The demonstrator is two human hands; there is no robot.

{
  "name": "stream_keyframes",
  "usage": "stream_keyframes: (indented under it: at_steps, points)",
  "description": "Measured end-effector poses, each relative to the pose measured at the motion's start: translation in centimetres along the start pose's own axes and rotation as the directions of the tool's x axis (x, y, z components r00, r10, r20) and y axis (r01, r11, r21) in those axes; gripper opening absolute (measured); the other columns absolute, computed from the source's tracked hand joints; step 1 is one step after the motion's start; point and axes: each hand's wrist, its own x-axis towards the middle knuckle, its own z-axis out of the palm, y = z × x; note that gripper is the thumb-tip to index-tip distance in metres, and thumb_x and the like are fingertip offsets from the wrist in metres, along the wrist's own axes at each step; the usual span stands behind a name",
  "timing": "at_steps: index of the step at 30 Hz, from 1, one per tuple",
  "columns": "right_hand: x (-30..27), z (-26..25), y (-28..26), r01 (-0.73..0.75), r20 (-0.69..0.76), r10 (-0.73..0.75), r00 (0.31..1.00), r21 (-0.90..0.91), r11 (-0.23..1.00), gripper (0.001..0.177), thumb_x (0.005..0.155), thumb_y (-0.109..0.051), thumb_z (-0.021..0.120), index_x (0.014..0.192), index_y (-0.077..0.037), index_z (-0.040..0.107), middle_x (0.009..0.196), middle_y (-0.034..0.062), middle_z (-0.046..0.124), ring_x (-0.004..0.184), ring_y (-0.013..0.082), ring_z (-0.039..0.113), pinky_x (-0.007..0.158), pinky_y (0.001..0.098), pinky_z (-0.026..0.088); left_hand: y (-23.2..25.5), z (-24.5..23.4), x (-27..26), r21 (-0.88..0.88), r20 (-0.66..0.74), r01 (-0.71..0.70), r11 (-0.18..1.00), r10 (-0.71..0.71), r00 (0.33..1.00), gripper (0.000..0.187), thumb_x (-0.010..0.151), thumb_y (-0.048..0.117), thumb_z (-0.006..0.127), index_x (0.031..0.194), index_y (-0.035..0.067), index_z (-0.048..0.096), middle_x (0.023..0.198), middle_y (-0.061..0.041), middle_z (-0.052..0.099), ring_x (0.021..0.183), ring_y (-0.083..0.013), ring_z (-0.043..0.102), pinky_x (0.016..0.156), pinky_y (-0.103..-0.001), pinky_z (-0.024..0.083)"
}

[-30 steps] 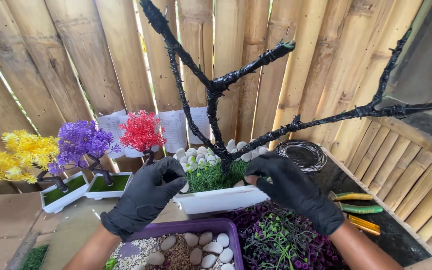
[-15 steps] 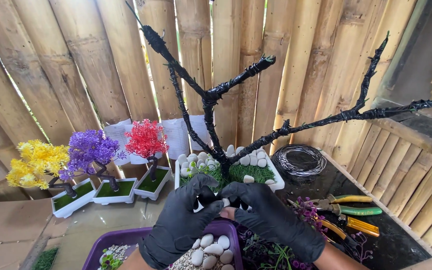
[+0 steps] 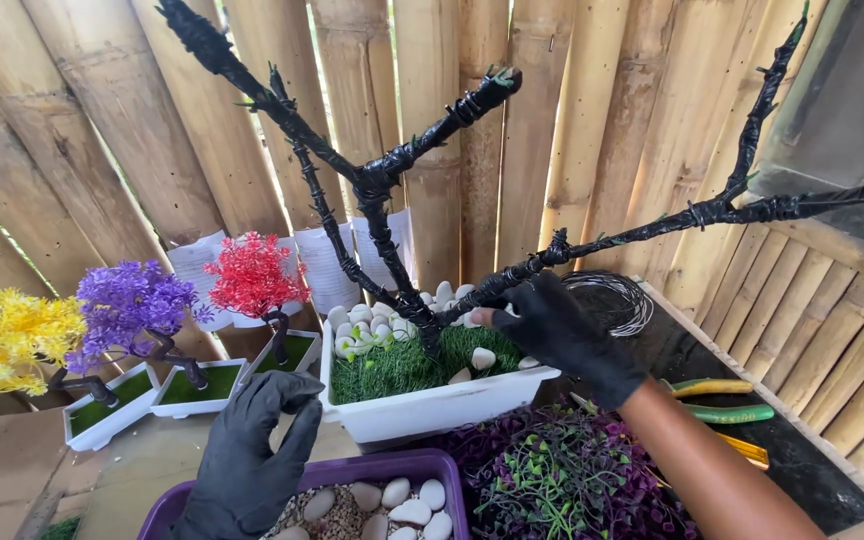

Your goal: The person arranges white stones and small green plants within a purple tray and a white rectangular bonsai pot containing a black branch structure. They place stones around the base of the branch and among the plants, adjusting their positions by hand throughout the video.

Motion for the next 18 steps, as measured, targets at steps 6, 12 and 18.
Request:
stream_keyframes:
  at_steps: [6, 12, 18]
  points:
    - [4.5, 3.4, 2.2, 0.799, -0.117, -0.803, 0.584, -0.095, 0.594, 0.015, 0.093, 0.004, 0.068, 0.104, -0.006, 0.073, 0.100, 0.0100, 0.074, 0.092, 0.0283, 0.072, 0.082, 0.0400, 0.060, -0.7, 0.1, -0.2, 0.030, 0.018, 0.013, 0.999, -0.014, 1.000, 0.012, 0.091, 0.016, 0.064, 0.099, 0.012, 0.073, 0.097, 0.000, 0.077, 0.096, -0.0208, 0.072, 0.088, -0.038, 0.056]
    - [5.0, 4.1, 2.2, 0.641, -0.057, -0.638, 0.768, 0.082, 0.763, 0.007, 0.089, -0.007, 0.073, 0.092, -0.011, 0.077, 0.093, 0.0062, 0.077, 0.086, 0.0223, 0.073, 0.077, 0.0373, 0.060, -2.1, 0.0, -0.4, 0.033, 0.037, 0.024, 0.999, -0.025, 0.999, 0.019, 0.092, 0.022, 0.062, 0.105, 0.014, 0.074, 0.102, -0.001, 0.076, 0.100, -0.0217, 0.072, 0.091, -0.039, 0.055]
    - [4.1, 4.1, 1.7, 0.686, -0.112, -0.690, 0.715, -0.078, 0.723, 0.011, 0.094, -0.004, 0.064, 0.103, -0.009, 0.068, 0.104, 0.0078, 0.068, 0.095, 0.0278, 0.065, 0.085, 0.0408, 0.054, -2.2, 0.3, -0.8, -0.009, 0.010, 0.069, 0.998, -0.069, 0.998, 0.017, 0.092, 0.022, 0.065, 0.105, 0.014, 0.074, 0.102, 0.000, 0.075, 0.100, -0.0203, 0.072, 0.091, -0.038, 0.056]
